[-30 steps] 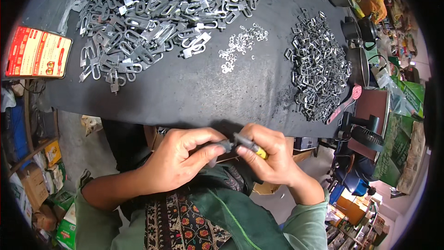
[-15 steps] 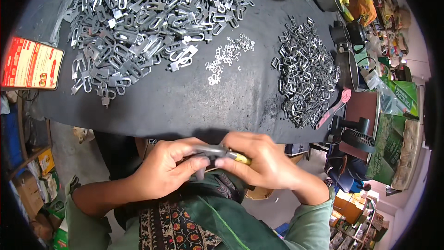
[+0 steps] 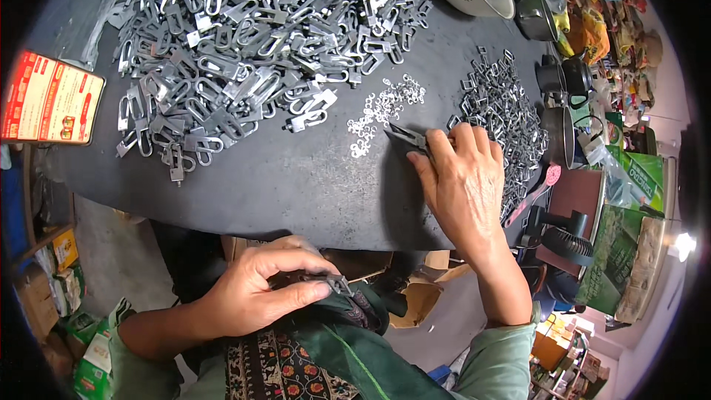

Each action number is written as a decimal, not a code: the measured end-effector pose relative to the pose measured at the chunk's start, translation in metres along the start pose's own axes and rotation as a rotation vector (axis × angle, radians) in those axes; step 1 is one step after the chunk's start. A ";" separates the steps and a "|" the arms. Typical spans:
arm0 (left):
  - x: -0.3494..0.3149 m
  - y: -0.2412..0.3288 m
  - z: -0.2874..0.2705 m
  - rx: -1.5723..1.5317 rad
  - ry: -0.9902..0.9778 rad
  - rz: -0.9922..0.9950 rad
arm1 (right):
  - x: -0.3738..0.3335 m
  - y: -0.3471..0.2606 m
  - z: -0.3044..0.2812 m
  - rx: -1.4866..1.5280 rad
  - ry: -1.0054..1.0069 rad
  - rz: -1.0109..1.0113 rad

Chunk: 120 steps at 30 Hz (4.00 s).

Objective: The person assembles metal hardware parts by fitting clips and fasteners together using pliers and hands.

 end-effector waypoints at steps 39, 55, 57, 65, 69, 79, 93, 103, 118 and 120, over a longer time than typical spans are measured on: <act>0.006 -0.014 0.007 -0.107 0.056 -0.226 | -0.062 -0.055 -0.044 0.399 -0.010 -0.494; -0.032 -0.121 -0.003 -0.432 0.361 -0.391 | -0.119 0.083 0.002 0.156 0.032 0.466; -0.029 -0.117 -0.001 -0.415 0.340 -0.413 | -0.123 0.100 0.015 0.147 -0.012 0.531; -0.024 -0.101 0.012 -0.174 0.114 -0.423 | -0.112 0.091 0.005 0.248 0.055 0.464; -0.012 -0.086 0.022 -0.066 0.075 -0.358 | -0.092 0.023 0.005 0.469 0.098 0.095; -0.016 -0.057 0.026 0.120 0.107 -0.127 | -0.097 -0.013 0.017 0.355 0.049 0.054; -0.050 0.054 -0.007 0.910 0.518 0.545 | -0.084 -0.028 0.003 0.532 -0.006 -0.062; -0.078 0.074 -0.095 1.247 0.776 0.216 | -0.086 -0.032 0.006 0.736 -0.019 0.033; -0.068 0.089 -0.156 1.685 1.020 0.140 | -0.093 -0.037 0.010 0.782 -0.005 0.010; -0.063 0.086 -0.165 1.651 1.022 0.014 | -0.094 -0.037 0.010 0.774 -0.011 0.016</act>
Point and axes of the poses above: each hand's wrist, its own x-axis towards the middle knuckle, its own z-axis out of the palm, y = z × x, the point moved 9 cm from there along x, towards the middle knuckle
